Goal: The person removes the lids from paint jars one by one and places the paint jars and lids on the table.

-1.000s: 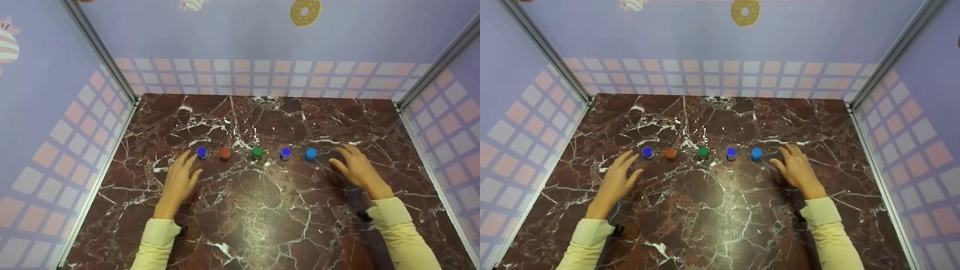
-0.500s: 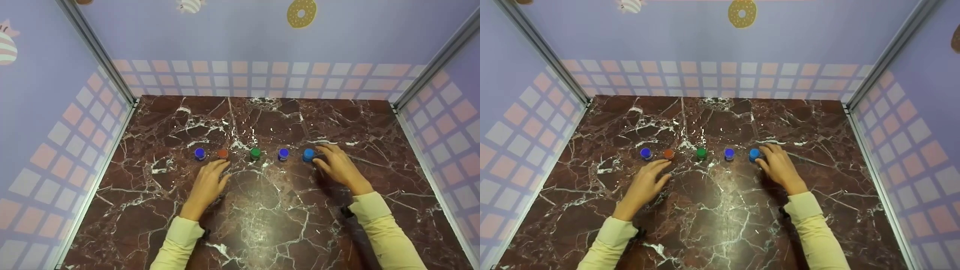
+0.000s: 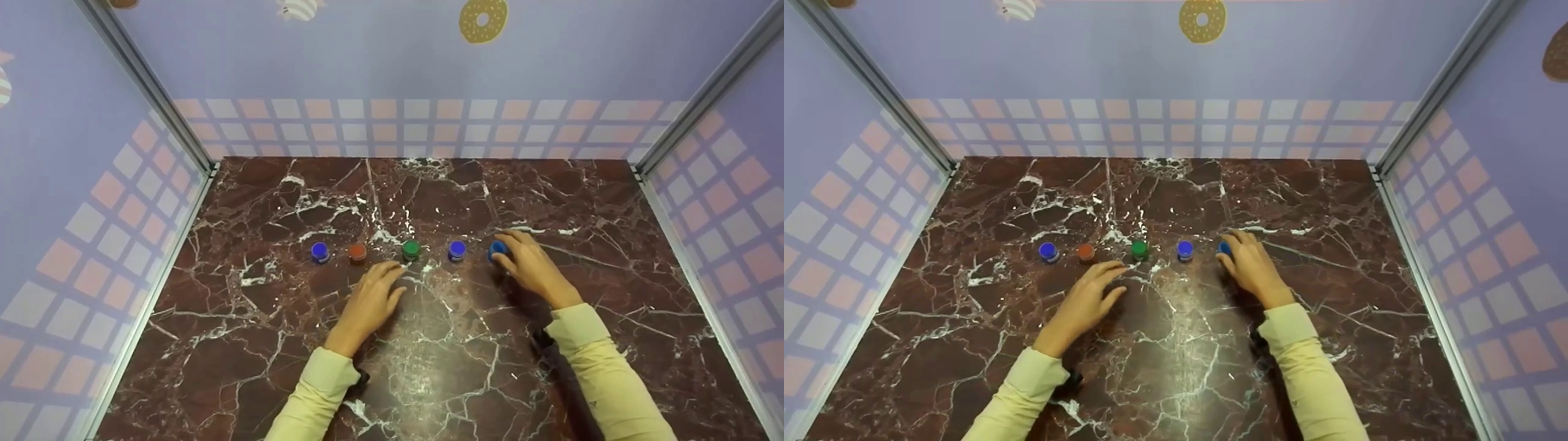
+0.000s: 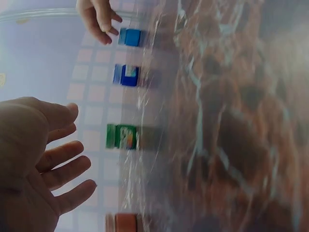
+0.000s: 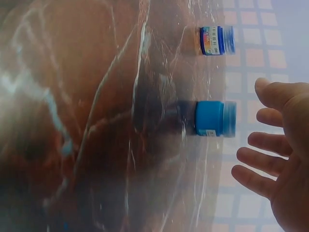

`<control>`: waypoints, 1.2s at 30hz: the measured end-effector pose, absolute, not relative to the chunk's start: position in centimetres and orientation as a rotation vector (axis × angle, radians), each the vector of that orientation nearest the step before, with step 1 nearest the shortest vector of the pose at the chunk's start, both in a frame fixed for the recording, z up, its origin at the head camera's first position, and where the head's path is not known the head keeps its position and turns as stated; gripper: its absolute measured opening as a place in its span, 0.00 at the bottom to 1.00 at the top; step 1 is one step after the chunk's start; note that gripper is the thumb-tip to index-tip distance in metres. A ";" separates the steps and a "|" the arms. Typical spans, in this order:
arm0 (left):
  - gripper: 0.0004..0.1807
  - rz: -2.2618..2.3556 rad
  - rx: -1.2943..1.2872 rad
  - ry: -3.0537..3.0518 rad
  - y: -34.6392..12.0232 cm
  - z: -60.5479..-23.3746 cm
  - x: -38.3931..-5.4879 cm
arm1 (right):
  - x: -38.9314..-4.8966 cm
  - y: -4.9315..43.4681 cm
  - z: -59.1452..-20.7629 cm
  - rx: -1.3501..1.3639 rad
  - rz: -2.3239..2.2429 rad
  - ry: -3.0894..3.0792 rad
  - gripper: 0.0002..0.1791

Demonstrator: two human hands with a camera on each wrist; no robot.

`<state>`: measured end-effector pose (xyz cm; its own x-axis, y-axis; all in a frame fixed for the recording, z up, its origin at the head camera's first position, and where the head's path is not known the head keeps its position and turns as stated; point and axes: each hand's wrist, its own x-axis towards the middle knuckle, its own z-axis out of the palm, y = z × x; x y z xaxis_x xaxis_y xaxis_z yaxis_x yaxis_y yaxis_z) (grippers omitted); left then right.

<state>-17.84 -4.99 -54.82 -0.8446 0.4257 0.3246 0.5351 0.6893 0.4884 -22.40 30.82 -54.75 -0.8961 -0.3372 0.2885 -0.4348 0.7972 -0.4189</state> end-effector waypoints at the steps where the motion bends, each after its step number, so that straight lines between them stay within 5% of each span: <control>1: 0.21 -0.879 -0.783 -2.725 -4.7 -54.9 -17.8 | -22.5 30.6 -54.8 0.602 0.720 -2.790 0.25; 14: 0.22 -0.958 -0.837 -2.780 -0.5 -56.4 -17.3 | -22.4 29.6 -56.7 0.605 0.685 -2.815 0.30; 36: 0.21 -0.889 -0.808 -2.764 1.2 -57.7 -15.0 | -18.5 26.5 -56.4 0.776 0.628 -2.725 0.19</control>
<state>-15.01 1.19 -57.70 -0.8486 0.4521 0.2748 0.5275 0.6834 0.5047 -18.48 26.52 -56.41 -0.8306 -0.4437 0.3363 -0.5462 0.7666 -0.3375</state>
